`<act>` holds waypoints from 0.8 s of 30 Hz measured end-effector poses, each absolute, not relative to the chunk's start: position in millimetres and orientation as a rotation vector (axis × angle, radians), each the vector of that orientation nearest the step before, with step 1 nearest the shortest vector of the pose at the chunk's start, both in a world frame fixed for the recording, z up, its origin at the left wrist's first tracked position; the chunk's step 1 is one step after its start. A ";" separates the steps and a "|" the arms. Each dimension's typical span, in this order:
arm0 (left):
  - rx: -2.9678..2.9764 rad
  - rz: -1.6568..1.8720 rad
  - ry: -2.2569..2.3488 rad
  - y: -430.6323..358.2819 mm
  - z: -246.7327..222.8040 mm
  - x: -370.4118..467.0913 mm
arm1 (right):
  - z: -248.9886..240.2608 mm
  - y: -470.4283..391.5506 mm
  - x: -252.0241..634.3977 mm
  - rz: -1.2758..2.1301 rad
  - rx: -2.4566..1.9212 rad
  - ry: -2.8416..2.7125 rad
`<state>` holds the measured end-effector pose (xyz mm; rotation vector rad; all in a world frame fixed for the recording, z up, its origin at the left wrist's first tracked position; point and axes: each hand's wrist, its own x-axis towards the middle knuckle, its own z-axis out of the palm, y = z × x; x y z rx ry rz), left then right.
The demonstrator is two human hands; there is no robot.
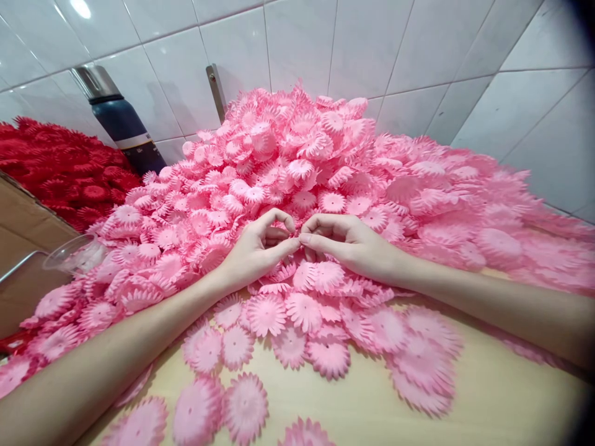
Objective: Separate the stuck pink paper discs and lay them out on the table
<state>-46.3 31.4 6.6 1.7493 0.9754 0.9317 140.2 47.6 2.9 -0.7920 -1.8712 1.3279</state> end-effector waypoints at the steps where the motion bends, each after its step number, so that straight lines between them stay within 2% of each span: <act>1: 1.751 0.931 0.983 31.4 6.7 -46.4 | 2.8 47.5 140.2 1.328 -0.792 -1.869; 24: 1.739 0.932 0.989 31.1 6.8 -46.2 | 3.3 46.7 140.0 1.328 -0.791 -1.876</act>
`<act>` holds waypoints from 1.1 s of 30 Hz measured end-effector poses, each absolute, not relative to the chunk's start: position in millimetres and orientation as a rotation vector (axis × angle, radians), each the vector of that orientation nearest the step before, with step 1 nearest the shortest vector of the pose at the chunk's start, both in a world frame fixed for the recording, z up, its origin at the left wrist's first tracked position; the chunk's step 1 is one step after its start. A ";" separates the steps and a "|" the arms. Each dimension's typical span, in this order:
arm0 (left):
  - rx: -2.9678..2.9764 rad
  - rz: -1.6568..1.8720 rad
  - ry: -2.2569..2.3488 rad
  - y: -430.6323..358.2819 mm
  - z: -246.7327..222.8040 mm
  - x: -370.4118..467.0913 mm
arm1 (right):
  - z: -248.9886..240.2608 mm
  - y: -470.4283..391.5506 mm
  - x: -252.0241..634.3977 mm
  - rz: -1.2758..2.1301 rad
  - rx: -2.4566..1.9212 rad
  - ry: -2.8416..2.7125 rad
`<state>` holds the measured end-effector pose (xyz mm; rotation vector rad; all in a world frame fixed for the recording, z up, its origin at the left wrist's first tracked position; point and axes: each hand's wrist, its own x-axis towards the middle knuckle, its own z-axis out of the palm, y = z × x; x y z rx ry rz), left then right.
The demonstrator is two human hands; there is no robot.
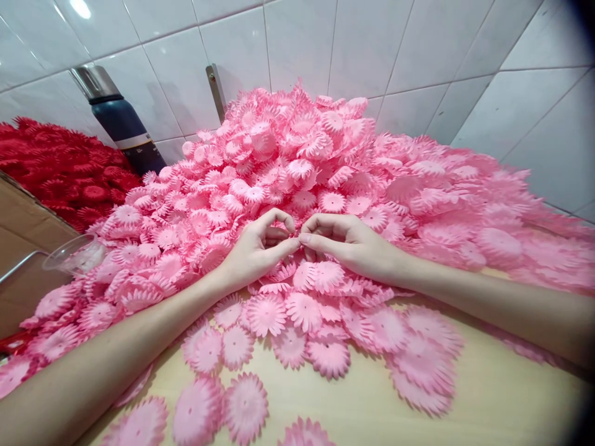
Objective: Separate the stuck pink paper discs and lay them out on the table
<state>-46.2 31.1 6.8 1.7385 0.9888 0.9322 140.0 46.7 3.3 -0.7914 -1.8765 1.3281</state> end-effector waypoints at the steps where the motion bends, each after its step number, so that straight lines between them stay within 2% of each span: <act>1: 1.741 0.932 0.989 31.1 7.0 -46.2 | 3.3 46.7 140.1 1.328 -0.794 -1.877; 33: 1.554 0.976 0.929 32.5 5.3 -47.0 | 4.9 48.9 141.2 1.346 -0.818 -1.852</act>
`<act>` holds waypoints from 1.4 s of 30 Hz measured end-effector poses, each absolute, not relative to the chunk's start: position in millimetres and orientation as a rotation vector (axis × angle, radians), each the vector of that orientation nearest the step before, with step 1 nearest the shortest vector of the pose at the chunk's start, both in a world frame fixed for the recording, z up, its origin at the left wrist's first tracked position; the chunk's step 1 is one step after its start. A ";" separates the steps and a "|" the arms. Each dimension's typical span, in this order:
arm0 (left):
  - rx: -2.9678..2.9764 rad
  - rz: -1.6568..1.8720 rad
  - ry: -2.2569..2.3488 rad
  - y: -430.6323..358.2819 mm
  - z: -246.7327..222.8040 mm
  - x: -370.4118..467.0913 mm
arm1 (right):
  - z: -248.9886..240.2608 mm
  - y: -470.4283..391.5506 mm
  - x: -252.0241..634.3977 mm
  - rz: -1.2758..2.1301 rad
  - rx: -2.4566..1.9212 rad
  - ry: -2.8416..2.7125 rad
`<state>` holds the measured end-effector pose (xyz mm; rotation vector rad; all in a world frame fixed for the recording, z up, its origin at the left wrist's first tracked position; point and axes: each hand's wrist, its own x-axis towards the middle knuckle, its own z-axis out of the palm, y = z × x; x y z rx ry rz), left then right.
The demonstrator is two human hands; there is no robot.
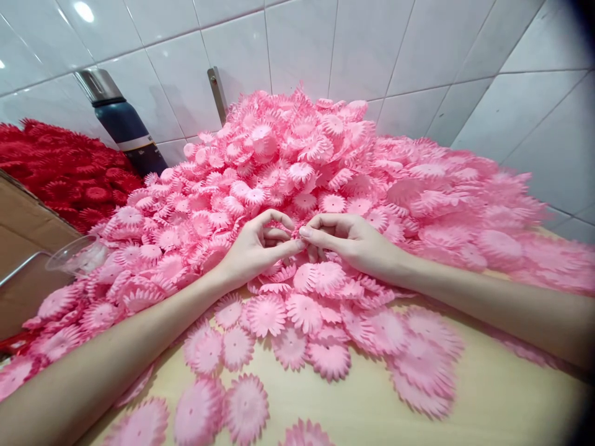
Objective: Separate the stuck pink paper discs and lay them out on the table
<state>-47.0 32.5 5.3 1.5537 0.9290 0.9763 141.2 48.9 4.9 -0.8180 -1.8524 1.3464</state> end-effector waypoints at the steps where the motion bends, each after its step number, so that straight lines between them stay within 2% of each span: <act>1: 1.554 0.977 0.924 32.5 5.1 -47.0 | 4.9 48.8 141.1 1.341 -0.829 -1.853; 42: 1.566 1.003 1.041 33.9 10.1 -47.4 | 4.0 50.3 140.3 1.331 -0.802 -1.872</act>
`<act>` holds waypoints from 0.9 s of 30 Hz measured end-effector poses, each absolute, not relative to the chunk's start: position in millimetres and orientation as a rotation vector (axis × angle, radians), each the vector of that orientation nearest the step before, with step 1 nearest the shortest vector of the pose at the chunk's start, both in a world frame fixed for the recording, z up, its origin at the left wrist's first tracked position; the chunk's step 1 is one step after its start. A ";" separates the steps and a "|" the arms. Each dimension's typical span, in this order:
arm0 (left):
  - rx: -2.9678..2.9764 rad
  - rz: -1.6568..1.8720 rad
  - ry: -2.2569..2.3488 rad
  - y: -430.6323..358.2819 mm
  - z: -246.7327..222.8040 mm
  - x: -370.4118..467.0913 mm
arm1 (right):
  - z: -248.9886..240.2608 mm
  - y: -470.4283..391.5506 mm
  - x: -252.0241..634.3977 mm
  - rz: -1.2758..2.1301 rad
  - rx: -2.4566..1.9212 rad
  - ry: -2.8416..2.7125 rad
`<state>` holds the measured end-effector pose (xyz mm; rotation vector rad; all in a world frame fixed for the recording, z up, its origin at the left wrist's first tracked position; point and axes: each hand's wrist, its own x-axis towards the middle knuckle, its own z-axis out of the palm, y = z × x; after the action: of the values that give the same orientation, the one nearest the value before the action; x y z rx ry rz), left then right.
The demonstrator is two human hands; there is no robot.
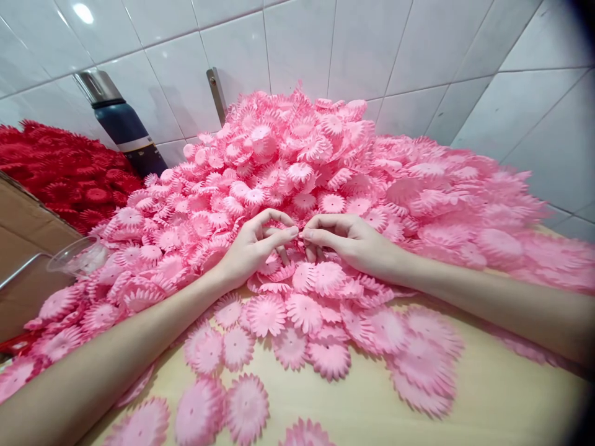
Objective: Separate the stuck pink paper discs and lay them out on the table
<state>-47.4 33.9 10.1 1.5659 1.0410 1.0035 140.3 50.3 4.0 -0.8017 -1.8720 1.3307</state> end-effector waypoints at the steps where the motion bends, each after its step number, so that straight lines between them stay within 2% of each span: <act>1: 1.561 1.011 1.044 34.3 10.2 -47.6 | 4.1 50.5 140.3 1.337 -0.808 -1.866; 27: 1.583 1.019 1.068 35.0 8.3 -47.2 | 5.8 49.0 140.0 1.333 -0.828 -1.852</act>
<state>-47.2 35.0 8.3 1.5827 1.0679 1.0189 140.0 49.0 5.8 -0.8283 -1.8523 1.3331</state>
